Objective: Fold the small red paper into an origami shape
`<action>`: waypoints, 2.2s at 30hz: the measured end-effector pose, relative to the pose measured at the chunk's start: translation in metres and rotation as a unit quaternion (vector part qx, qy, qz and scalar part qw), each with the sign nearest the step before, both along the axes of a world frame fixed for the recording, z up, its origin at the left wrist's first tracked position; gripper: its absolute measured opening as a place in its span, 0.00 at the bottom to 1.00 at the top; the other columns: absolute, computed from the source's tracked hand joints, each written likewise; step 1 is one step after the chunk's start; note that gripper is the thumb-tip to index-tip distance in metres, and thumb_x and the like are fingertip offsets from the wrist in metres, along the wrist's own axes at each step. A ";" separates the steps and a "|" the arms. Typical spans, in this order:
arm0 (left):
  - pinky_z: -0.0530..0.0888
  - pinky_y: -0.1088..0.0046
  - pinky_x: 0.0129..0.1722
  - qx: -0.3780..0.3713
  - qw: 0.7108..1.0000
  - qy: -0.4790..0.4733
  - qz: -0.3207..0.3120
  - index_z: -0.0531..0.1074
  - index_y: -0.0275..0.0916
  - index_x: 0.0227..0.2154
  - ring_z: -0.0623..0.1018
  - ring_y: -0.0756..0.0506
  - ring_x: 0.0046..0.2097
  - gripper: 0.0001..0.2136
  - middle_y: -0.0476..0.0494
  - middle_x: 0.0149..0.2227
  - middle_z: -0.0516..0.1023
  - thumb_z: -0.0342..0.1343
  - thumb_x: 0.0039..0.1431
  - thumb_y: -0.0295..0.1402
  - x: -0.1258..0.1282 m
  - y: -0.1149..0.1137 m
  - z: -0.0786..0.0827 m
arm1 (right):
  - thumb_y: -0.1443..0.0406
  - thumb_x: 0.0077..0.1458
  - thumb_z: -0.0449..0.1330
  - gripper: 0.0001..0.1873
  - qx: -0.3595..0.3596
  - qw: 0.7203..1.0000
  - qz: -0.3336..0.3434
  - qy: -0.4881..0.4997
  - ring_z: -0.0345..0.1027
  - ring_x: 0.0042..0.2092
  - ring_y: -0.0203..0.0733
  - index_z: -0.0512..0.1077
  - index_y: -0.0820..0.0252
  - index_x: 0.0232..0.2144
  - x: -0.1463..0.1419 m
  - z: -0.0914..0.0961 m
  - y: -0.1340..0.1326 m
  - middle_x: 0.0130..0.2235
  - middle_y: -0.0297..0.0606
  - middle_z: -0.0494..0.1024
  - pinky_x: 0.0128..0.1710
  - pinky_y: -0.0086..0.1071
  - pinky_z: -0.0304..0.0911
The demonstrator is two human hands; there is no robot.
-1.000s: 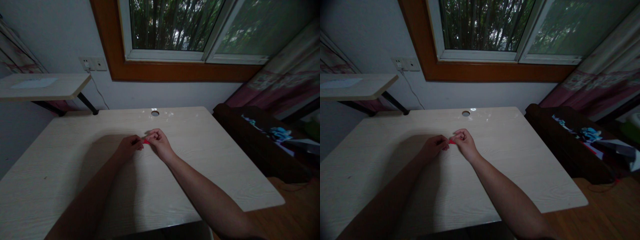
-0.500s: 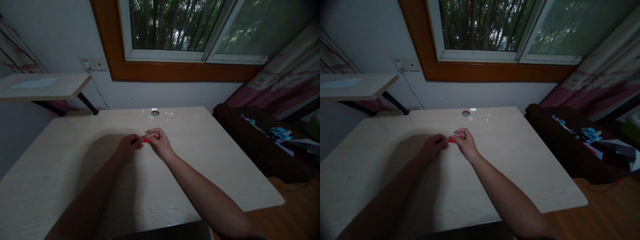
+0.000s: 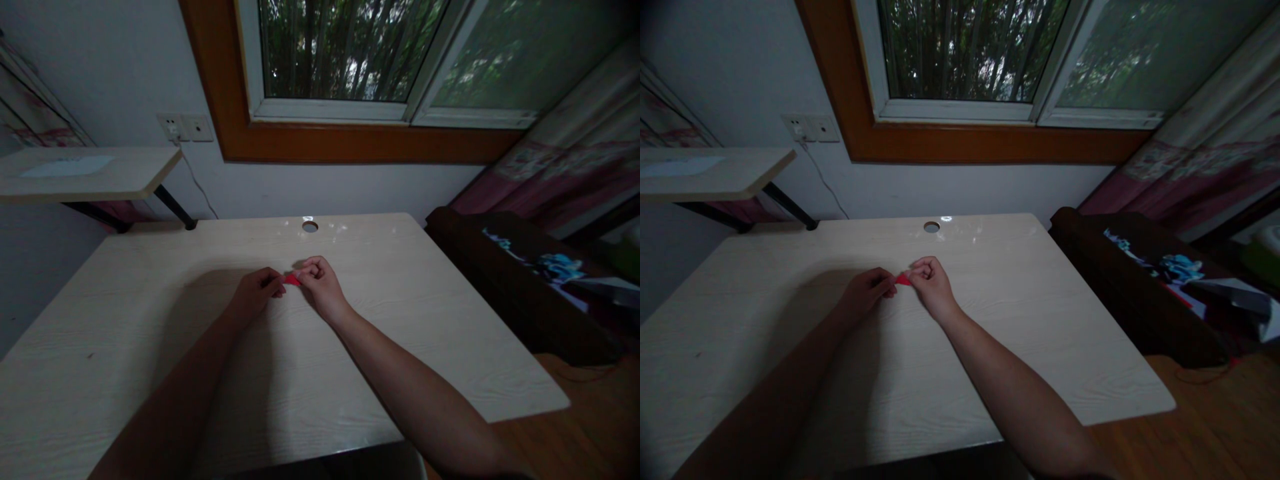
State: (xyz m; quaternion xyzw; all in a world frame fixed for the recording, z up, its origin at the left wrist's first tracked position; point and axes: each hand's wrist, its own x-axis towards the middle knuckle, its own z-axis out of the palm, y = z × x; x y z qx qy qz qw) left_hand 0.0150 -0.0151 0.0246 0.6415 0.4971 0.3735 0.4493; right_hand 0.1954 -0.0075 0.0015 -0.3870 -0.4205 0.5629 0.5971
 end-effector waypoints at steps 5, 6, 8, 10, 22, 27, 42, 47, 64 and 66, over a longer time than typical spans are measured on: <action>0.74 0.73 0.33 -0.008 1.000 -0.001 0.003 0.74 0.38 0.28 0.77 0.48 0.28 0.11 0.47 0.26 0.80 0.56 0.60 0.41 0.000 -0.001 0.003 | 0.64 0.45 0.71 0.17 -0.002 1.000 0.003 0.008 0.68 0.27 0.34 0.67 0.55 0.34 0.000 0.003 -0.001 0.25 0.25 0.75 0.32 0.30 0.61; 0.74 0.73 0.33 -0.010 1.000 -0.001 0.003 0.74 0.38 0.28 0.77 0.49 0.28 0.11 0.47 0.26 0.80 0.56 0.60 0.41 0.001 -0.001 0.003 | 0.64 0.45 0.71 0.17 -0.003 1.000 0.003 0.008 0.68 0.27 0.34 0.67 0.55 0.34 -0.001 0.003 -0.002 0.25 0.25 0.75 0.32 0.30 0.61; 0.74 0.72 0.32 -0.013 1.000 -0.003 0.003 0.73 0.38 0.27 0.77 0.49 0.28 0.11 0.47 0.26 0.80 0.57 0.60 0.40 0.001 -0.001 0.004 | 0.64 0.44 0.72 0.18 -0.005 1.000 0.002 0.010 0.68 0.27 0.34 0.67 0.55 0.34 -0.001 0.004 -0.002 0.25 0.25 0.75 0.32 0.30 0.61; 0.74 0.73 0.32 -0.014 1.000 -0.009 0.005 0.73 0.38 0.27 0.77 0.49 0.27 0.11 0.47 0.26 0.79 0.57 0.59 0.40 0.001 -0.001 0.005 | 0.64 0.44 0.72 0.18 -0.006 1.000 0.001 0.016 0.68 0.27 0.33 0.67 0.55 0.34 -0.002 0.004 -0.002 0.25 0.25 0.75 0.33 0.30 0.62; 0.74 0.73 0.33 0.010 0.999 -0.025 0.034 0.73 0.39 0.28 0.77 0.48 0.29 0.12 0.47 0.26 0.79 0.57 0.60 0.43 -0.002 0.003 -0.001 | 0.61 0.47 0.71 0.17 -0.003 0.999 0.025 0.026 0.71 0.29 0.36 0.70 0.54 0.37 0.000 -0.001 0.002 0.28 0.28 0.78 0.36 0.33 0.66; 0.74 0.73 0.33 0.014 0.997 -0.042 0.059 0.73 0.38 0.30 0.77 0.49 0.29 0.12 0.48 0.27 0.79 0.57 0.60 0.43 -0.002 0.004 -0.002 | 0.63 0.47 0.71 0.17 0.003 0.998 0.042 0.039 0.73 0.30 0.37 0.70 0.54 0.38 -0.001 -0.001 0.002 0.26 0.27 0.78 0.37 0.34 0.66; 0.75 0.73 0.34 0.013 0.997 -0.072 0.035 0.73 0.38 0.37 0.78 0.49 0.30 0.12 0.47 0.31 0.80 0.59 0.59 0.43 -0.001 0.003 -0.003 | 0.66 0.47 0.68 0.16 0.012 0.998 0.047 0.040 0.71 0.28 0.36 0.69 0.55 0.39 -0.002 0.003 -0.001 0.25 0.26 0.77 0.36 0.33 0.65; 0.75 0.73 0.34 0.022 0.997 -0.059 0.041 0.74 0.38 0.34 0.79 0.48 0.30 0.12 0.47 0.29 0.80 0.58 0.60 0.43 -0.002 0.003 -0.002 | 0.64 0.49 0.68 0.15 0.006 0.997 0.056 0.047 0.72 0.28 0.36 0.70 0.55 0.39 -0.002 0.002 -0.001 0.25 0.27 0.77 0.36 0.34 0.66; 0.74 0.74 0.32 0.056 0.994 -0.089 0.042 0.74 0.37 0.35 0.76 0.49 0.29 0.10 0.48 0.27 0.78 0.57 0.61 0.39 -0.001 0.003 -0.004 | 0.63 0.45 0.71 0.21 0.005 0.996 0.091 -0.004 0.73 0.31 0.37 0.71 0.54 0.42 0.001 0.002 -0.002 0.28 0.28 0.77 0.37 0.35 0.68; 0.74 0.73 0.32 0.053 0.994 -0.090 0.041 0.74 0.37 0.35 0.77 0.49 0.29 0.10 0.48 0.28 0.78 0.57 0.61 0.39 -0.001 0.002 -0.005 | 0.62 0.45 0.71 0.21 0.007 0.995 0.094 -0.013 0.73 0.32 0.38 0.71 0.54 0.42 0.001 0.002 -0.003 0.28 0.28 0.77 0.38 0.35 0.68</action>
